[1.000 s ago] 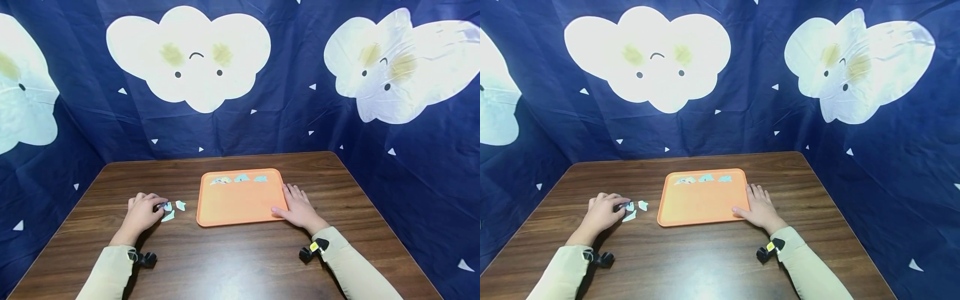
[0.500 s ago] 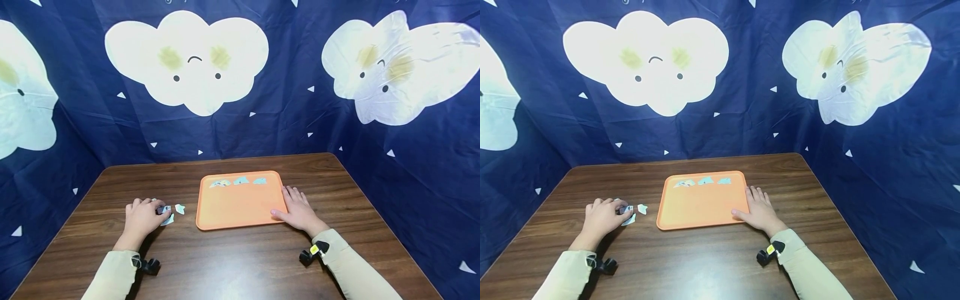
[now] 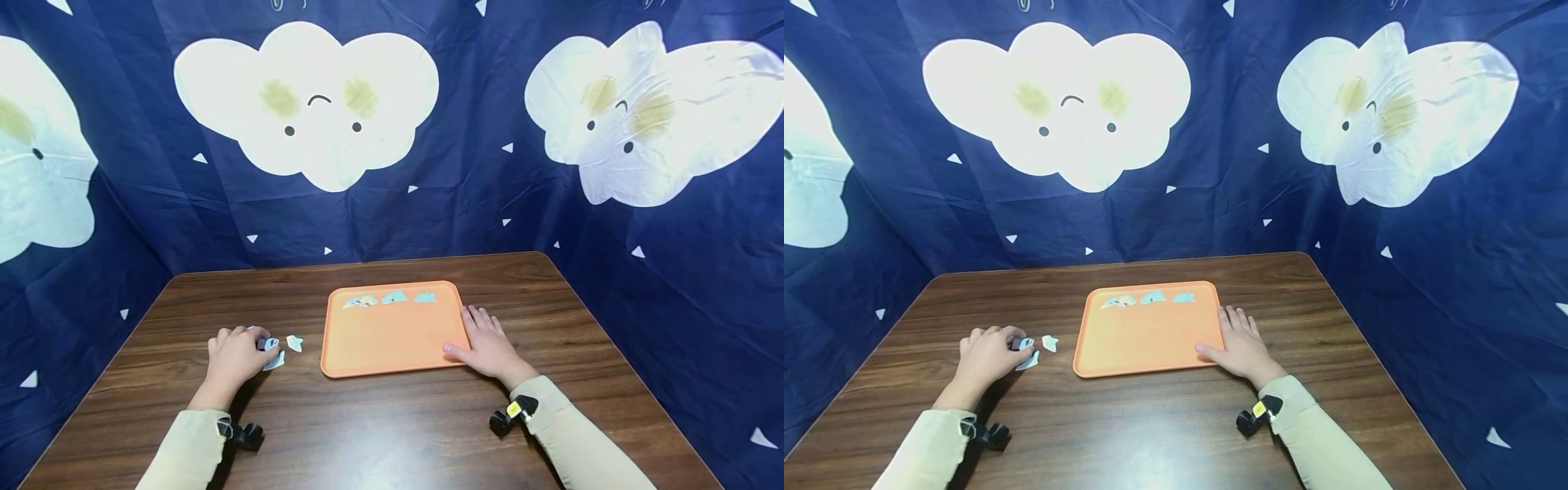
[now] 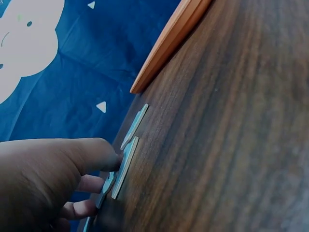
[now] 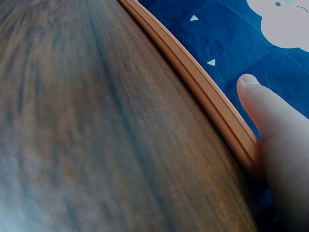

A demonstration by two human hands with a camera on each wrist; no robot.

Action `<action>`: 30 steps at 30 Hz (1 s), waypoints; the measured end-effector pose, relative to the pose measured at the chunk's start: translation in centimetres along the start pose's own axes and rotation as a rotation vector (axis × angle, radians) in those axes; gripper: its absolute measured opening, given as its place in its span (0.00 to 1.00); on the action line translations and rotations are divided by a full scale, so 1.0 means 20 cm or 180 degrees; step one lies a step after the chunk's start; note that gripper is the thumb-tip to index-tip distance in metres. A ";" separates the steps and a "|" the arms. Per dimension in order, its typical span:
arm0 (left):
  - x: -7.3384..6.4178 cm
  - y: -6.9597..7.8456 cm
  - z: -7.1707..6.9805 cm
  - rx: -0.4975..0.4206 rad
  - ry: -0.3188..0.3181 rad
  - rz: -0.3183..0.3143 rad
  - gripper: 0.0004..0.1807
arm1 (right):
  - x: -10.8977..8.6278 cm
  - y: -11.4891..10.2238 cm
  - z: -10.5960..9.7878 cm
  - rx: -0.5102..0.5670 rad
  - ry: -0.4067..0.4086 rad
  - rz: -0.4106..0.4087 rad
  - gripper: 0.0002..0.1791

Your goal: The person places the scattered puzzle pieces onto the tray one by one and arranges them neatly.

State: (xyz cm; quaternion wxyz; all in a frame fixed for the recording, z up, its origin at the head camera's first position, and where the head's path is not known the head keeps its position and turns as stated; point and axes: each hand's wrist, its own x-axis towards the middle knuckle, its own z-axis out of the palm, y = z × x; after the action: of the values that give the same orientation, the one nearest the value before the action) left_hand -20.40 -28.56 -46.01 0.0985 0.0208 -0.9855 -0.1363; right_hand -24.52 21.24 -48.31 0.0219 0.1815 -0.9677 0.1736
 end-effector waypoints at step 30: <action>0.12 0.24 -0.01 -0.0201 0.0147 0.0054 0.25 | 0.01 0.01 -0.01 -0.0009 -0.0032 -0.0004 0.59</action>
State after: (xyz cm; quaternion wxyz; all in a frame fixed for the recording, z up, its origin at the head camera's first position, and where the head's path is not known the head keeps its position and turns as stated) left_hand -22.83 -24.24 -44.11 0.1230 0.0126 -0.9784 -0.1659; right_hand -24.79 21.48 -48.25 0.0174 0.1829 -0.9679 0.1714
